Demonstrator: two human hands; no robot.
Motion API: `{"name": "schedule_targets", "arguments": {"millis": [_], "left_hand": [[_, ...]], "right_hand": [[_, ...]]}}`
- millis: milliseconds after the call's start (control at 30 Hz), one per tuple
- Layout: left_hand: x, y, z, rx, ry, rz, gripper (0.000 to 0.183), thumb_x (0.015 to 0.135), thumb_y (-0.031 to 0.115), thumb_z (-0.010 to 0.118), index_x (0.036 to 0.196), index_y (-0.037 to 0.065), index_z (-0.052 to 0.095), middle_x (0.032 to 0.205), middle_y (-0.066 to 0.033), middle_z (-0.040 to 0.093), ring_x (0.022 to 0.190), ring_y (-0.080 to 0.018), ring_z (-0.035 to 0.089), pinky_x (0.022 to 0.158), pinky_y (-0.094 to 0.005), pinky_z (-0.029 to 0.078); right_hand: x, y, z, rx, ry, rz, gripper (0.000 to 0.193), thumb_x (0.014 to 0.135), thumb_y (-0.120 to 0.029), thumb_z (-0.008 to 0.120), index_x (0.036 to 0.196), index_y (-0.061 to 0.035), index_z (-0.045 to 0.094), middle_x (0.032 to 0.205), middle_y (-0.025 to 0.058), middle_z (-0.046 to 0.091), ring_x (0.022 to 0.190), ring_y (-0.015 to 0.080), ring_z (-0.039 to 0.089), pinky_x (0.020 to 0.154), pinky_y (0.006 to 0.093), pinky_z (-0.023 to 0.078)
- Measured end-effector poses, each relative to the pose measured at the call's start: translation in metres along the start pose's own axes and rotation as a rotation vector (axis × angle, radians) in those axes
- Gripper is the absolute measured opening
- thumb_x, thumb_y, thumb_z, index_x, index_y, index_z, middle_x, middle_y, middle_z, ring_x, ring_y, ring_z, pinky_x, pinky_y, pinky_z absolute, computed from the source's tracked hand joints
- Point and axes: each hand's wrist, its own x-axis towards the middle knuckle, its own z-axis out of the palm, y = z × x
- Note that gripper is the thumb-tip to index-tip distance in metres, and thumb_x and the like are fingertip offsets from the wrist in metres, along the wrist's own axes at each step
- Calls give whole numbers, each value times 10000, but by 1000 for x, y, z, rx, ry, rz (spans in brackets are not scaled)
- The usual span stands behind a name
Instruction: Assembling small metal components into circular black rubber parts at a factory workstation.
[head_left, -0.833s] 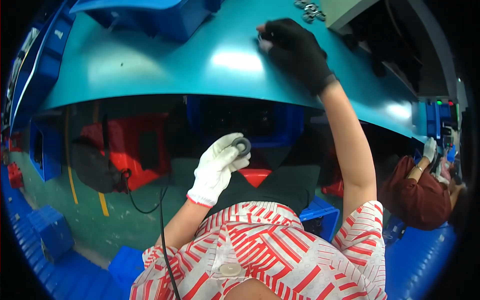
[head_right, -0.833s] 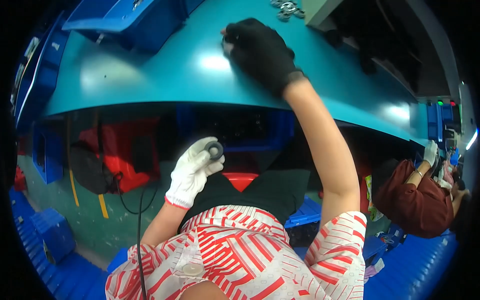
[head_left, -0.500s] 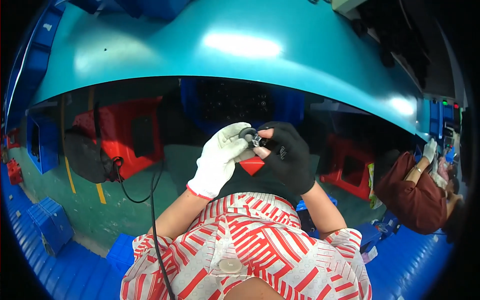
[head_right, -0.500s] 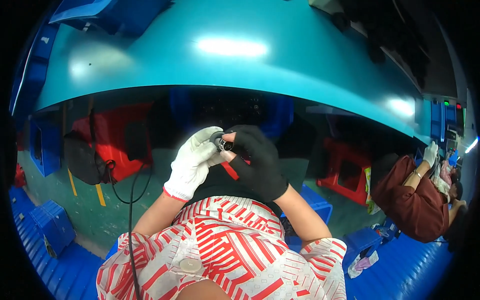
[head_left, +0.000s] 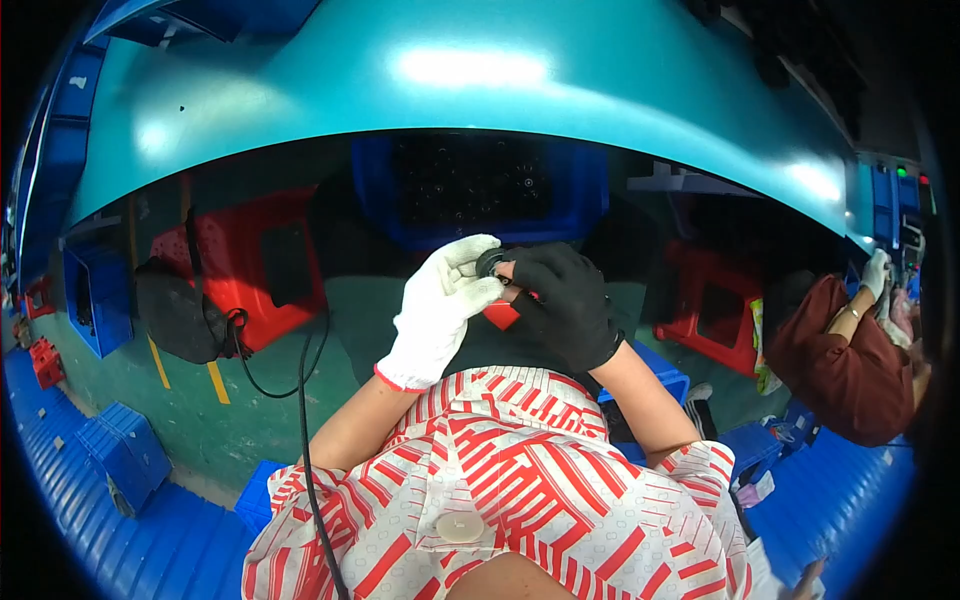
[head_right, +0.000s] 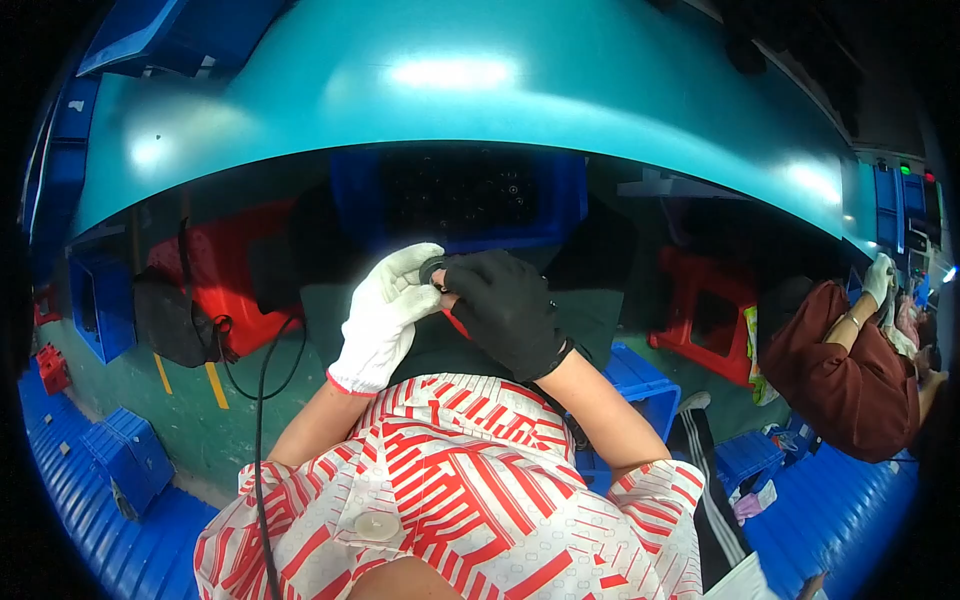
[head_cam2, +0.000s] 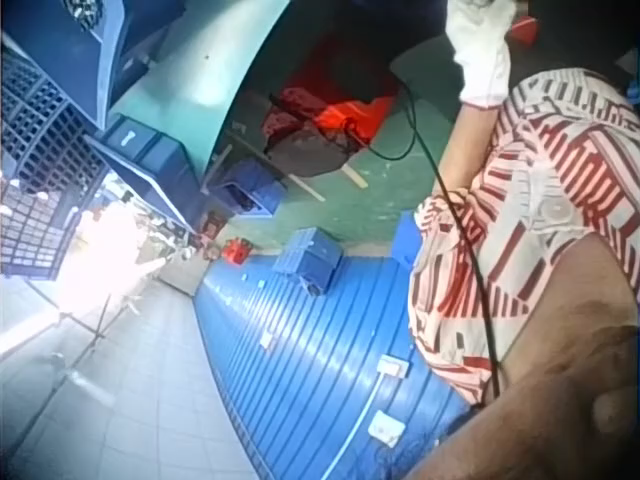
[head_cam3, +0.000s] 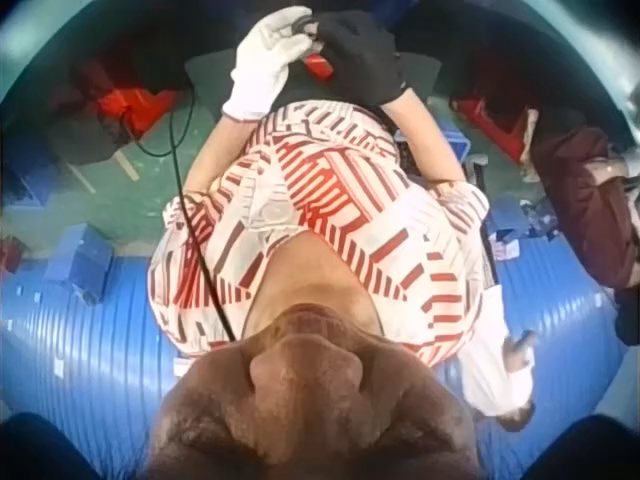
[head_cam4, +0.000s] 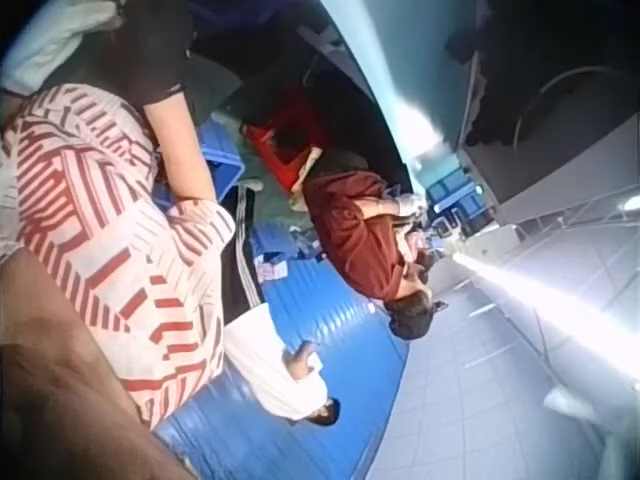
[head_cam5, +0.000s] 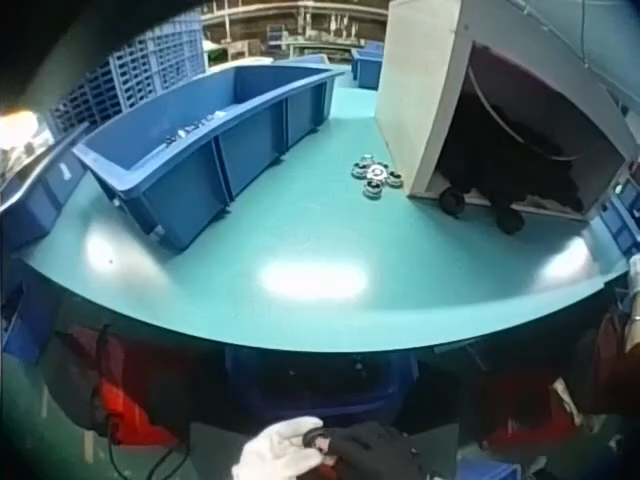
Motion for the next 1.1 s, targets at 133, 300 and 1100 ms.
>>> {"name": "schedule_targets", "arguments": {"millis": [133,300,1100], "left_hand": [[3,-3,-3,152,22,13,419,821,-34,623,1213,-58,478,1040,-137,608,903,-191,634,844,-286,519],[8,-1,9,338,81,71,416,815,-69,574,1217,-73,467,1031,-152,597,812,-190,632,742,-269,526],[15,-25,-20,1052,140,268,269,833,31,674,1080,-34,586,957,-128,637,800,-174,605,734,-291,514]], "right_hand": [[-4,3,8,-38,-13,-36,294,696,-94,732,974,-76,637,937,92,620,850,266,597,697,361,484],[-14,17,21,461,55,64,395,774,-92,670,1142,-35,536,1155,179,525,1050,354,532,869,394,455],[-5,8,19,17,-281,329,213,765,-180,633,883,-4,613,892,177,624,787,350,649,610,422,515]]}}
